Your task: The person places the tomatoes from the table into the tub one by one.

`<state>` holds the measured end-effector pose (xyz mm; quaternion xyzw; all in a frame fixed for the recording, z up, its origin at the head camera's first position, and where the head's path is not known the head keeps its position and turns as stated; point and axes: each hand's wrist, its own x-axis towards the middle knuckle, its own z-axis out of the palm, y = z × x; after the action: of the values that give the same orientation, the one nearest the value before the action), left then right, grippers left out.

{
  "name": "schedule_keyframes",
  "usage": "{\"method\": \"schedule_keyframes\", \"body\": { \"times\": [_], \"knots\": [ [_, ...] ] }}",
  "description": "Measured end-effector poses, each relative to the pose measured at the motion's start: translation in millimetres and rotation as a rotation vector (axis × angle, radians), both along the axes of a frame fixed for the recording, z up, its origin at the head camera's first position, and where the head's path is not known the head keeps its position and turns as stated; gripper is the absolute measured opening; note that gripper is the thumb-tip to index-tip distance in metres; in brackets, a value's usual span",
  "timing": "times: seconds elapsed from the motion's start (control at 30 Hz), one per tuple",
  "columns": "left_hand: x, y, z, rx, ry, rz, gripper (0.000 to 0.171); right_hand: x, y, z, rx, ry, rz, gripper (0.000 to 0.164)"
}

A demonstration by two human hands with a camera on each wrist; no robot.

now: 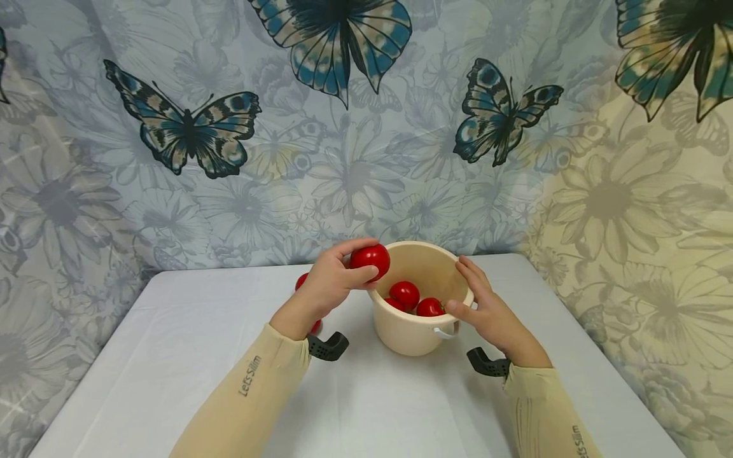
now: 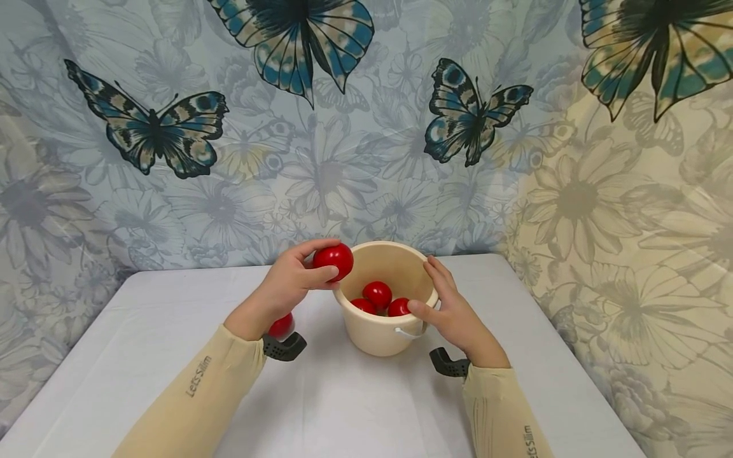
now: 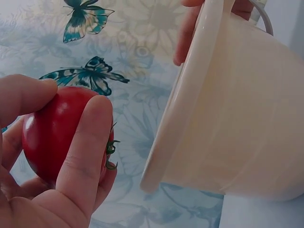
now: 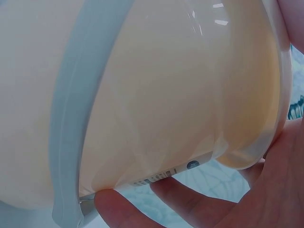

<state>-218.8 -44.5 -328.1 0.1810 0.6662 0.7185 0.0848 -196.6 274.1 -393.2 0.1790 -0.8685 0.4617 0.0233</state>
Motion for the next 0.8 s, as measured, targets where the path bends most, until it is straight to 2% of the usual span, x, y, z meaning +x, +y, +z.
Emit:
{"method": "schedule_keyframes", "body": {
  "times": [0.23,0.53,0.8],
  "knots": [
    [-2.5,9,-0.6,-0.021,0.022,-0.030,0.047,-1.0,0,-0.4,0.009,0.004,-0.006,0.085],
    [-8.4,22,-5.6,-0.019,-0.019,-0.048,0.049,0.3,-2,-0.5,-0.001,0.009,-0.001,0.086],
    [-7.9,29,-6.9,0.007,-0.062,-0.083,0.051,0.2,-2,0.3,-0.009,0.008,0.005,0.086]
  ]
}}
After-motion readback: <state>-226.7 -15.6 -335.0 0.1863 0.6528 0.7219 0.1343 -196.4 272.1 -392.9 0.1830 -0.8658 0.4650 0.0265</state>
